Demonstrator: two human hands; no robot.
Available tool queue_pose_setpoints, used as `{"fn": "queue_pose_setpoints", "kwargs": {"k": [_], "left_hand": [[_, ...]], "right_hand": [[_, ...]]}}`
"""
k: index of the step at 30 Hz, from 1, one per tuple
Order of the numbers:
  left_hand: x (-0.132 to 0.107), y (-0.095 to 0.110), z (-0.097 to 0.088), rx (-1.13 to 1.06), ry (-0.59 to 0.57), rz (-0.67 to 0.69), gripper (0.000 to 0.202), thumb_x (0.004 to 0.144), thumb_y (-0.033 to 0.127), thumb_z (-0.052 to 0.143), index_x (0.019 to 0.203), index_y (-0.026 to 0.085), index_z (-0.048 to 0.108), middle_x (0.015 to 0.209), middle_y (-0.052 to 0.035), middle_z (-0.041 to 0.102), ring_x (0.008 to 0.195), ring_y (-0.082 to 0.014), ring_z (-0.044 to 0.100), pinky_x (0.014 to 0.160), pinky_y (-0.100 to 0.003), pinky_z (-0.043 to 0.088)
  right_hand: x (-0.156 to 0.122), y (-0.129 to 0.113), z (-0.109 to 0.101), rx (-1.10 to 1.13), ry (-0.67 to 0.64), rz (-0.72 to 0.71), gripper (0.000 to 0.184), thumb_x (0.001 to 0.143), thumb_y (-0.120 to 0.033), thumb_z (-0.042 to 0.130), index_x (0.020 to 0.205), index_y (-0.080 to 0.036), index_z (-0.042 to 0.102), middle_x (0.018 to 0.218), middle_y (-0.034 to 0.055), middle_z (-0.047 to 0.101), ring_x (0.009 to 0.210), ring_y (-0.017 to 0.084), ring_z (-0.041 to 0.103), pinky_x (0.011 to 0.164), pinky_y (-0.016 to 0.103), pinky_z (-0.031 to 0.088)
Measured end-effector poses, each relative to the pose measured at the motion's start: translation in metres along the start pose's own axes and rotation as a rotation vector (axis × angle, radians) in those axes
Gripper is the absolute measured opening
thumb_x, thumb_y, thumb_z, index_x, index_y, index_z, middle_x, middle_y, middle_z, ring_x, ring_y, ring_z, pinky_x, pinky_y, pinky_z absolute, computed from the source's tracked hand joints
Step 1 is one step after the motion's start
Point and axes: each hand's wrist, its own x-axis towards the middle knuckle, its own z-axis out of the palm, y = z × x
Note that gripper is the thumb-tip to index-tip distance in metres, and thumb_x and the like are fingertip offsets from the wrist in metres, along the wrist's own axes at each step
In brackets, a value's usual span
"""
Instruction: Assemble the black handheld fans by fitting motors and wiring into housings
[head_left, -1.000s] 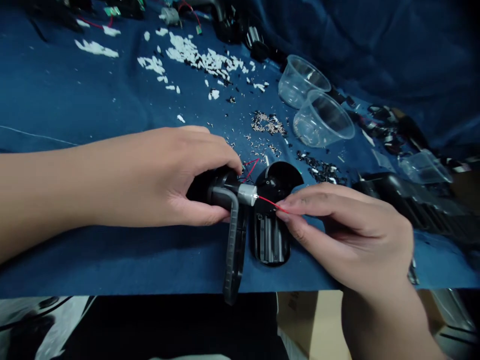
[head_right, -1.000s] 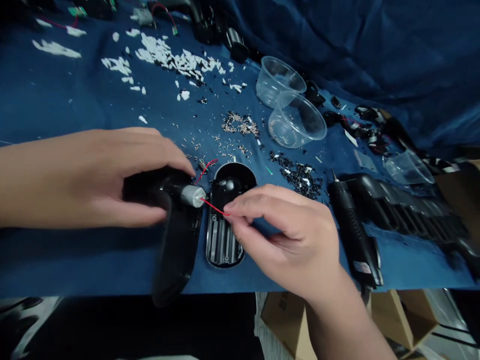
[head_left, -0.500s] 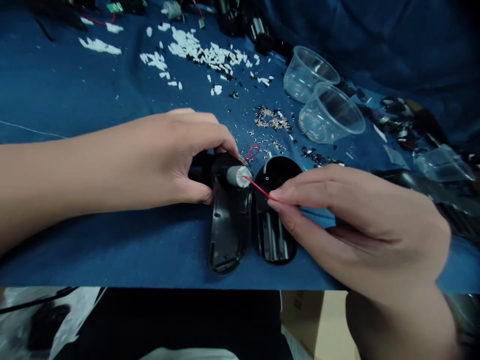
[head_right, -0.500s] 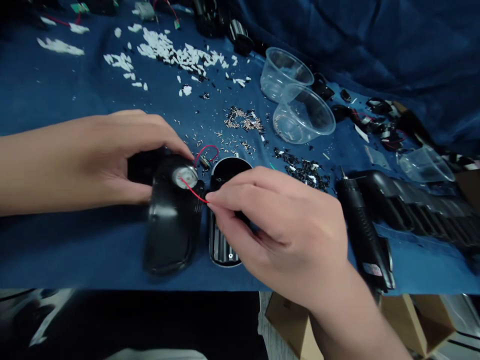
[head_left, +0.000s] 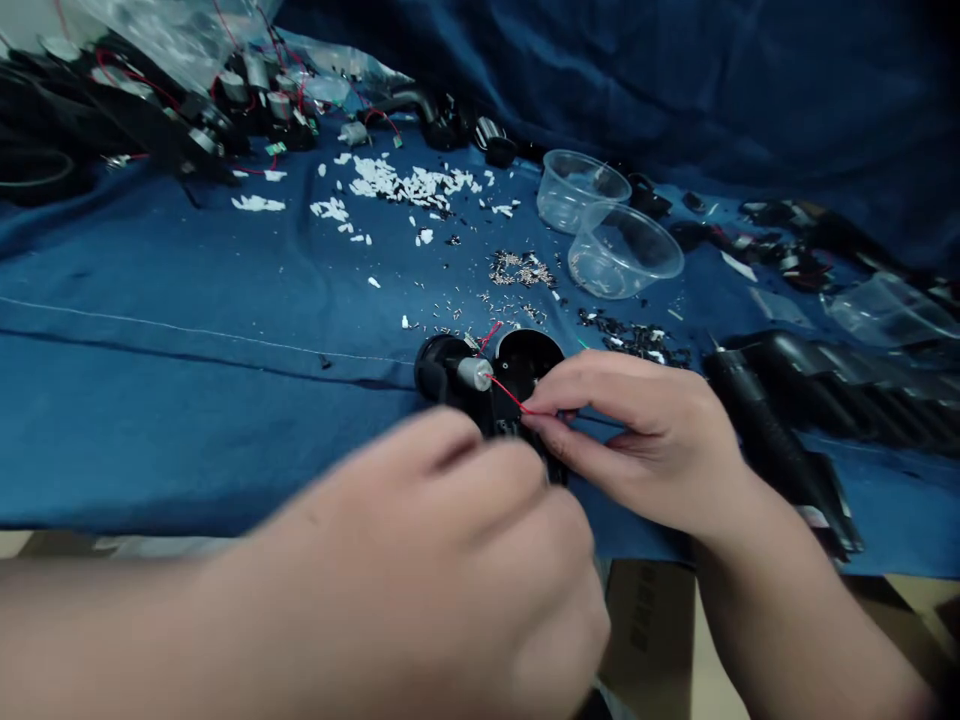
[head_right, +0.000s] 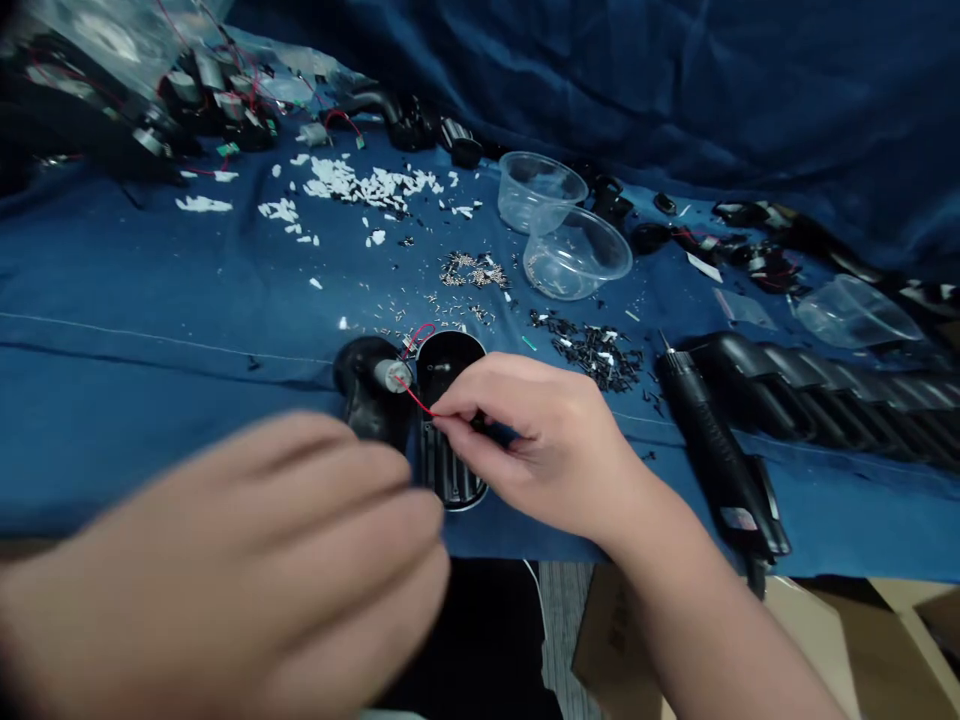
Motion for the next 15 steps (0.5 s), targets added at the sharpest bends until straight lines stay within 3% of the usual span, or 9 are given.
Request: {"fn": "queue_pose_setpoints", "kwargs": {"k": [2,4,6,8,10,12,15], "left_hand": [[-0.001,0.007,0.014,0.097,-0.075,0.200,0.028,0.101,0.038,0.059,0.115,0.031,0.082,0.115,-0.0068,0.079,0.089,-0.0284,0.064,0.071,-0.052,0.064],[-0.008,-0.006,0.014,0.173,-0.022,0.218,0.029,0.099,0.029,0.061,0.123,0.033,0.077,0.115,-0.0056,0.079,0.093,-0.0280,0.066,0.078,-0.051,0.064],[-0.019,-0.032,0.005,0.195,0.111,0.070,0.035,0.099,0.020,0.063,0.131,0.034,0.066,0.121,-0.0050,0.077,0.107,-0.0293,0.067,0.095,-0.052,0.063],[-0.026,-0.060,-0.007,0.145,0.179,-0.163,0.045,0.102,0.020,0.063,0.146,0.032,0.055,0.143,-0.0081,0.068,0.132,-0.0301,0.063,0.117,-0.052,0.055],[-0.026,-0.082,-0.014,-0.019,0.098,-0.364,0.062,0.108,0.030,0.062,0.166,0.032,0.041,0.163,-0.0093,0.058,0.149,-0.0310,0.058,0.129,-0.050,0.049],[-0.022,-0.094,-0.014,-0.165,-0.041,-0.443,0.075,0.109,0.045,0.065,0.176,0.035,0.033,0.171,-0.0080,0.056,0.154,-0.0330,0.060,0.131,-0.050,0.049],[-0.017,-0.097,-0.009,-0.204,-0.131,-0.406,0.062,0.108,0.051,0.069,0.166,0.035,0.051,0.164,-0.0066,0.066,0.150,-0.0337,0.065,0.128,-0.051,0.051]], "right_hand": [[-0.002,0.005,0.002,0.019,0.031,-0.007,0.008,0.106,-0.014,0.077,0.108,-0.022,0.079,0.100,0.0018,0.081,0.093,0.013,0.078,0.084,0.025,0.064],[-0.003,0.008,0.004,0.041,0.044,-0.001,0.009,0.105,-0.013,0.077,0.108,-0.022,0.079,0.099,0.0017,0.081,0.092,0.013,0.078,0.083,0.025,0.064],[-0.002,0.010,0.005,0.061,0.028,-0.001,0.011,0.105,-0.011,0.074,0.106,-0.021,0.079,0.098,0.0014,0.081,0.090,0.012,0.077,0.081,0.025,0.063],[-0.001,0.011,0.006,0.072,0.003,0.008,0.013,0.104,-0.009,0.072,0.106,-0.021,0.078,0.098,0.0014,0.081,0.089,0.012,0.077,0.081,0.024,0.063],[0.000,0.012,0.007,0.083,-0.008,0.021,0.014,0.104,-0.009,0.072,0.107,-0.020,0.079,0.100,0.0018,0.081,0.089,0.011,0.076,0.081,0.024,0.062],[0.000,0.012,0.008,0.095,-0.006,0.025,0.013,0.104,-0.009,0.072,0.108,-0.019,0.079,0.103,0.0020,0.081,0.092,0.011,0.077,0.083,0.024,0.062],[-0.002,0.014,0.009,0.112,0.023,0.033,0.012,0.103,-0.009,0.074,0.107,-0.019,0.080,0.102,0.0020,0.081,0.092,0.011,0.076,0.083,0.025,0.061]]}}
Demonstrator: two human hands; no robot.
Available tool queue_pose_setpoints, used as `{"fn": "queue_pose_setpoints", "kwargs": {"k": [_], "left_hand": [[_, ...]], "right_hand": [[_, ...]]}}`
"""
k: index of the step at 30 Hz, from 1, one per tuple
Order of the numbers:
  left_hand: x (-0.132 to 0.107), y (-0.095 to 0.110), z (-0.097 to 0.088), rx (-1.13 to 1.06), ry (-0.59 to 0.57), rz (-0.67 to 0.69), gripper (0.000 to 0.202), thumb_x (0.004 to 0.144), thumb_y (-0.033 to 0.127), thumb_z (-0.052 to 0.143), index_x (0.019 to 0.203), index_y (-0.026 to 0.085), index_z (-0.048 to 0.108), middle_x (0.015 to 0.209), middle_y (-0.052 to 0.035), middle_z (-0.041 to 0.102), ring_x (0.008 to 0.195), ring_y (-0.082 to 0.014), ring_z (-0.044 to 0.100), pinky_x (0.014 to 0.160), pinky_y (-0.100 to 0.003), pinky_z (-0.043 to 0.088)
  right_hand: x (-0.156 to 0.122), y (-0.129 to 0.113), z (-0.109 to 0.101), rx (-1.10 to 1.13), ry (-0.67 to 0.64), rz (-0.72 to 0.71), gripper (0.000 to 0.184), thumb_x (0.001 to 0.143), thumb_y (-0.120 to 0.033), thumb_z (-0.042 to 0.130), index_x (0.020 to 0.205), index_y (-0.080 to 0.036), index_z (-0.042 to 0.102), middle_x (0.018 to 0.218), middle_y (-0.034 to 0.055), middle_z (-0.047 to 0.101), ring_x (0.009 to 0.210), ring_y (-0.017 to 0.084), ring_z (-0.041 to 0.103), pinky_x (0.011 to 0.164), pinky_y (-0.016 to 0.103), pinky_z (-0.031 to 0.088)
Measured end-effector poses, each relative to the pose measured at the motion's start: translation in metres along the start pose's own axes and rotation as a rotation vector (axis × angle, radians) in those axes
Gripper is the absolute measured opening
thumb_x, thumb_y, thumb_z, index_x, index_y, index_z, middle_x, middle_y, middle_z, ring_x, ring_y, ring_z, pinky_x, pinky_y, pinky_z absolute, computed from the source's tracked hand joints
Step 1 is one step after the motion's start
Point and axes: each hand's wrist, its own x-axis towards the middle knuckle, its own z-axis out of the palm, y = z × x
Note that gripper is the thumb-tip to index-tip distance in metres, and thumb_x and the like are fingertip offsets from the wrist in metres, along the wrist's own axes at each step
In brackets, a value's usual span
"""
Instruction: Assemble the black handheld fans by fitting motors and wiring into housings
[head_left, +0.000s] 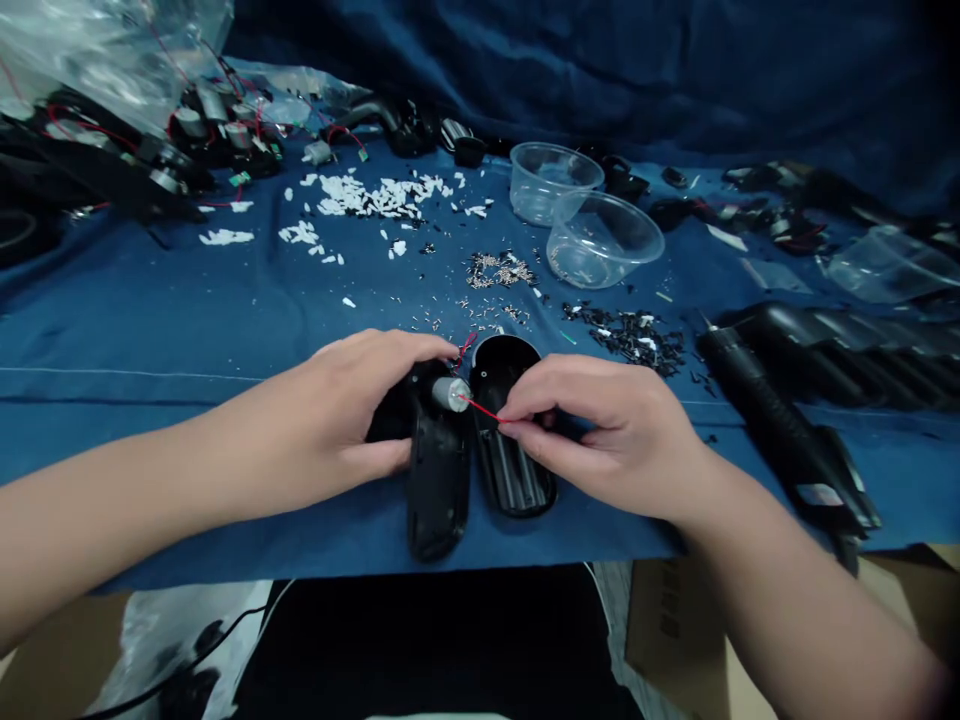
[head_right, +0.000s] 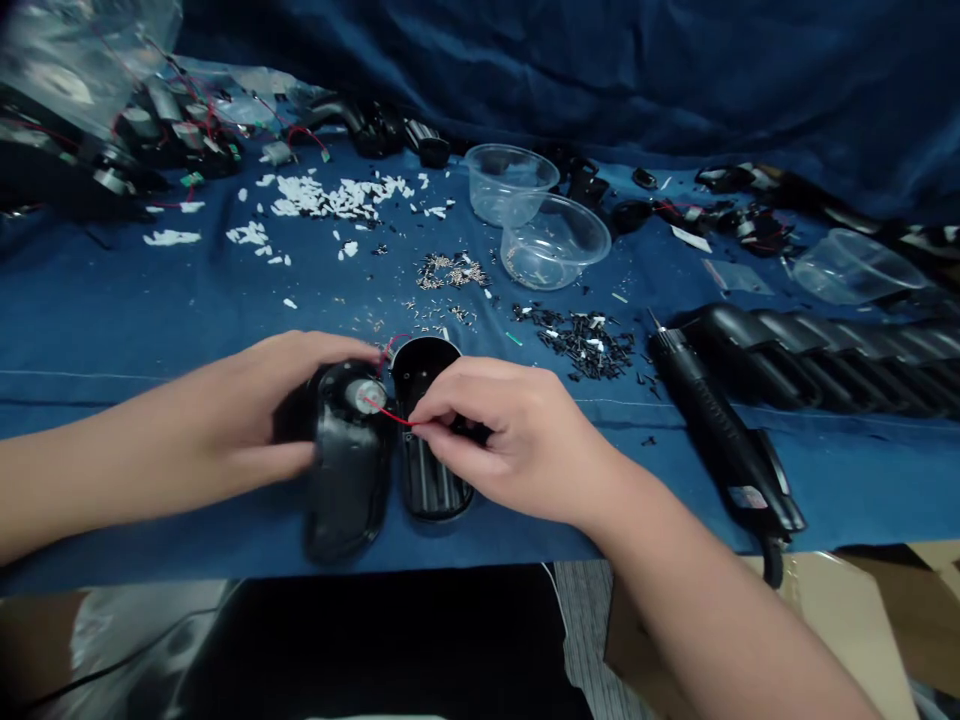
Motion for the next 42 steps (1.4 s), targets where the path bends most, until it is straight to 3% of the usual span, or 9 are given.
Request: {"fn": "queue_pose_setpoints", "kwargs": {"k": [7,13,18,20,24,29,33,37,42], "left_hand": [[-0.005,-0.001,-0.014,0.139,0.101,0.044,0.054,0.107,0.053,0.068,0.155,0.029,0.063,0.144,-0.0029,0.075,0.132,-0.0317,0.069,0.116,-0.049,0.052],[-0.018,0.000,-0.017,0.145,0.083,0.017,0.064,0.111,0.054,0.063,0.169,0.029,0.053,0.162,-0.0058,0.068,0.146,-0.0327,0.065,0.125,-0.050,0.051],[-0.034,0.064,0.015,0.329,0.392,0.221,0.040,0.108,0.026,0.063,0.148,0.020,0.065,0.146,-0.0095,0.074,0.134,-0.0281,0.066,0.119,-0.048,0.050],[-0.033,0.097,0.038,0.473,0.360,0.344,0.023,0.111,0.027,0.062,0.128,0.022,0.078,0.127,-0.0017,0.082,0.117,-0.0267,0.070,0.102,-0.048,0.052],[-0.024,0.136,0.076,0.695,0.307,0.340,0.042,0.119,0.027,0.048,0.133,0.018,0.086,0.133,-0.0050,0.086,0.116,-0.0240,0.078,0.097,-0.042,0.055],[-0.027,0.125,0.093,0.827,0.307,0.319,0.053,0.122,0.038,0.048,0.144,0.002,0.080,0.142,-0.0175,0.083,0.128,-0.0329,0.079,0.110,-0.047,0.052],[-0.038,0.107,0.100,0.864,0.290,0.364,0.064,0.120,0.055,0.051,0.147,0.002,0.076,0.154,-0.0196,0.077,0.137,-0.0371,0.076,0.121,-0.053,0.050],[-0.038,0.097,0.102,0.908,0.326,0.442,0.063,0.121,0.057,0.052,0.149,0.006,0.075,0.149,-0.0134,0.081,0.130,-0.0290,0.081,0.117,-0.042,0.058],[-0.033,0.095,0.107,0.933,0.265,0.379,0.053,0.120,0.049,0.053,0.153,0.014,0.076,0.141,-0.0048,0.085,0.130,-0.0218,0.083,0.112,-0.025,0.065]], "right_hand": [[-0.001,0.002,0.006,0.004,0.047,-0.020,0.008,0.105,-0.013,0.076,0.106,-0.019,0.081,0.099,0.0026,0.081,0.086,0.010,0.075,0.078,0.022,0.061],[-0.002,0.001,0.012,-0.044,0.077,-0.038,0.007,0.105,-0.013,0.076,0.106,-0.017,0.081,0.098,-0.0007,0.079,0.088,0.006,0.073,0.081,0.017,0.059],[-0.004,0.002,0.012,-0.099,0.054,-0.090,0.012,0.104,-0.010,0.075,0.109,-0.019,0.080,0.102,-0.0037,0.081,0.096,0.008,0.073,0.089,0.020,0.059],[-0.004,0.002,0.012,-0.118,0.050,-0.103,0.011,0.105,-0.010,0.075,0.110,-0.019,0.079,0.103,-0.0037,0.081,0.096,0.008,0.073,0.090,0.023,0.060],[-0.003,0.000,0.010,-0.109,0.042,-0.093,0.013,0.104,-0.008,0.075,0.110,-0.020,0.078,0.103,-0.0037,0.082,0.096,0.010,0.074,0.091,0.027,0.062],[-0.004,-0.004,0.004,-0.088,-0.005,-0.074,0.018,0.103,-0.007,0.076,0.112,-0.022,0.077,0.105,-0.0035,0.082,0.097,0.011,0.075,0.092,0.031,0.065],[-0.004,-0.009,0.003,-0.102,-0.030,-0.026,0.018,0.103,-0.005,0.075,0.113,-0.021,0.076,0.104,-0.0025,0.081,0.097,0.010,0.075,0.090,0.029,0.065],[-0.004,-0.016,0.003,-0.152,-0.037,0.031,0.016,0.102,-0.005,0.076,0.112,-0.018,0.077,0.109,-0.0006,0.081,0.102,0.008,0.076,0.091,0.023,0.066],[-0.004,-0.024,0.003,-0.213,-0.071,0.074,0.018,0.103,-0.004,0.072,0.111,-0.019,0.075,0.110,-0.0005,0.081,0.098,0.007,0.078,0.088,0.018,0.066]]}}
